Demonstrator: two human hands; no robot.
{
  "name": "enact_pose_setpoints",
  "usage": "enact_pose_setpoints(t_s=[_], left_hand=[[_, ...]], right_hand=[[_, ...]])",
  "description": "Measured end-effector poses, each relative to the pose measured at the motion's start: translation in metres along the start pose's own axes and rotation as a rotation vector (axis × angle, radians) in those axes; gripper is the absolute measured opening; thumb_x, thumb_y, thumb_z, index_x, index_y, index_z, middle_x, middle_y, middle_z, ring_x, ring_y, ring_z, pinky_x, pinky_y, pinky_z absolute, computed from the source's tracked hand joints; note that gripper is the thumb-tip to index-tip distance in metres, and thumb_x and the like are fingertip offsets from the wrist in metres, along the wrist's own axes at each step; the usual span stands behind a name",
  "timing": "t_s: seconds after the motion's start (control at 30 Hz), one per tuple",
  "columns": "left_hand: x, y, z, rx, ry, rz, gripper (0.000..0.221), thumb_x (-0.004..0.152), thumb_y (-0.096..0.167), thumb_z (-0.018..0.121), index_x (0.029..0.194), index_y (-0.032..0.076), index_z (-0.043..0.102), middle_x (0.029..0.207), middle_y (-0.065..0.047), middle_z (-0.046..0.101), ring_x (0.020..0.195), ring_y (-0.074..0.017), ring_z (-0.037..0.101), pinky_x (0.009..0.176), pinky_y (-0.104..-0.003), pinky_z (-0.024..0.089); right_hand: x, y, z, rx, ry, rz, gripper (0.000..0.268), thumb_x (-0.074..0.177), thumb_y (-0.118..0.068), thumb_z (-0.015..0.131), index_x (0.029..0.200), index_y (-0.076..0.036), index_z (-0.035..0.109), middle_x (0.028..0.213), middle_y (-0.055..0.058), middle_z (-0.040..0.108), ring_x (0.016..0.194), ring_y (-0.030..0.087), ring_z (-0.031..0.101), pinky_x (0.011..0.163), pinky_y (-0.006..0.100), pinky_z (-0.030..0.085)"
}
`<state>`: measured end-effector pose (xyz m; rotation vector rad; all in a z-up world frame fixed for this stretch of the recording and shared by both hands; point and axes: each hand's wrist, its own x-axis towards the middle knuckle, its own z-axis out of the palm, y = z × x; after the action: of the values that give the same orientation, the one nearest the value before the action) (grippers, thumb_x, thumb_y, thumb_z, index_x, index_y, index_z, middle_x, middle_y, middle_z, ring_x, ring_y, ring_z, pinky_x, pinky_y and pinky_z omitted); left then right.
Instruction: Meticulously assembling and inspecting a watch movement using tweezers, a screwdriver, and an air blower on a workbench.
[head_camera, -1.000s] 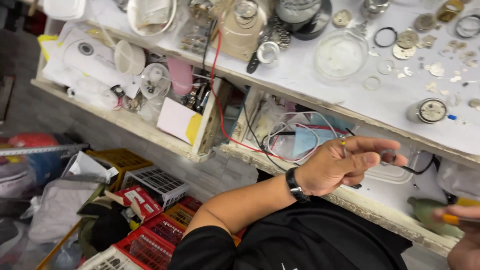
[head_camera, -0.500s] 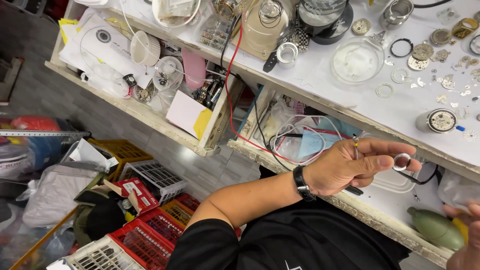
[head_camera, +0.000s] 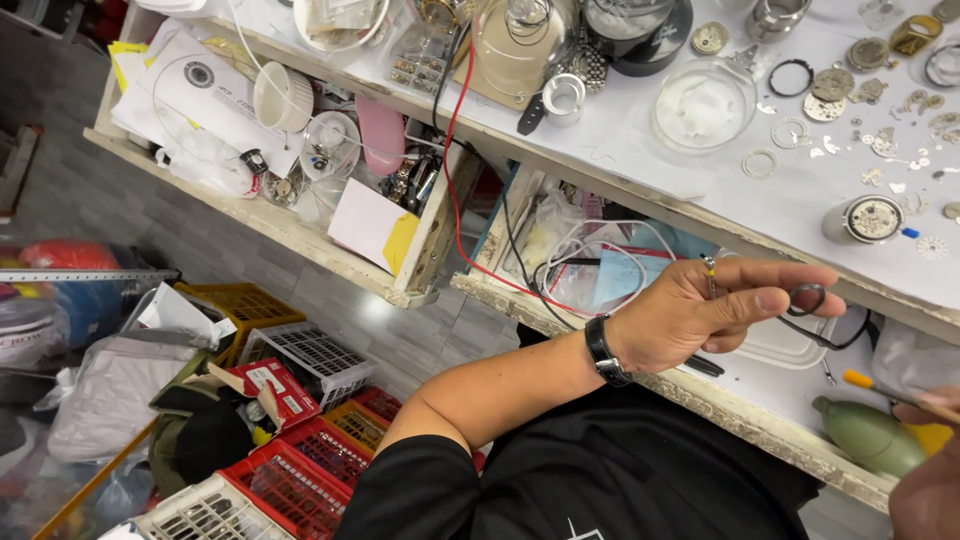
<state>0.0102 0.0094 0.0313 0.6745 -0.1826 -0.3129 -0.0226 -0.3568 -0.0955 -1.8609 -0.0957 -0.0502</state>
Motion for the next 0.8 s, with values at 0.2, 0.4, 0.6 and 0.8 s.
enact_pose_setpoints(t_s=[0.2, 0.4, 0.6, 0.8], left_hand=[[0.006, 0.007, 0.006, 0.151, 0.021, 0.003, 0.040, 0.115, 0.026, 0.061, 0.151, 0.009, 0.059, 0.133, -0.013, 0.074, 0.060, -0.0058, 0.023, 0.054, -0.018, 0.027], [0.011, -0.014, 0.005, 0.022, 0.077, 0.008, 0.039, 0.112, 0.022, 0.064, 0.146, 0.002, 0.061, 0.129, -0.026, 0.070, 0.061, -0.0086, 0.020, 0.053, -0.020, 0.029], [0.011, -0.023, 0.006, 0.072, 0.085, -0.013, 0.040, 0.110, 0.024, 0.066, 0.143, 0.002, 0.062, 0.070, 0.005, 0.026, 0.060, -0.0090, 0.018, 0.052, -0.023, 0.024], [0.011, -0.022, 0.007, 0.098, 0.116, -0.058, 0.040, 0.110, 0.023, 0.065, 0.143, 0.002, 0.062, 0.125, -0.025, 0.070, 0.062, -0.0102, 0.029, 0.055, -0.022, 0.028]], right_hand=[[0.019, -0.194, 0.070, -0.066, 0.142, -0.320, 0.017, 0.113, 0.004, 0.063, 0.122, 0.012, 0.052, 0.107, 0.032, 0.062, 0.098, 0.040, 0.065, 0.096, 0.046, 0.052], [0.066, -0.239, 0.079, -0.006, 0.054, -0.707, 0.023, 0.107, -0.010, 0.052, 0.116, 0.011, 0.056, 0.095, 0.025, 0.071, 0.053, 0.019, 0.050, 0.053, 0.035, 0.040], [0.070, -0.245, 0.077, -0.183, -0.004, -0.661, 0.020, 0.104, -0.008, 0.058, 0.112, 0.009, 0.064, 0.095, 0.021, 0.069, 0.082, 0.036, 0.070, 0.076, 0.044, 0.056], [0.070, -0.243, 0.069, -0.245, -0.010, -0.712, 0.018, 0.105, -0.004, 0.054, 0.106, 0.012, 0.062, 0.093, 0.022, 0.065, 0.076, 0.036, 0.065, 0.066, 0.043, 0.053]])
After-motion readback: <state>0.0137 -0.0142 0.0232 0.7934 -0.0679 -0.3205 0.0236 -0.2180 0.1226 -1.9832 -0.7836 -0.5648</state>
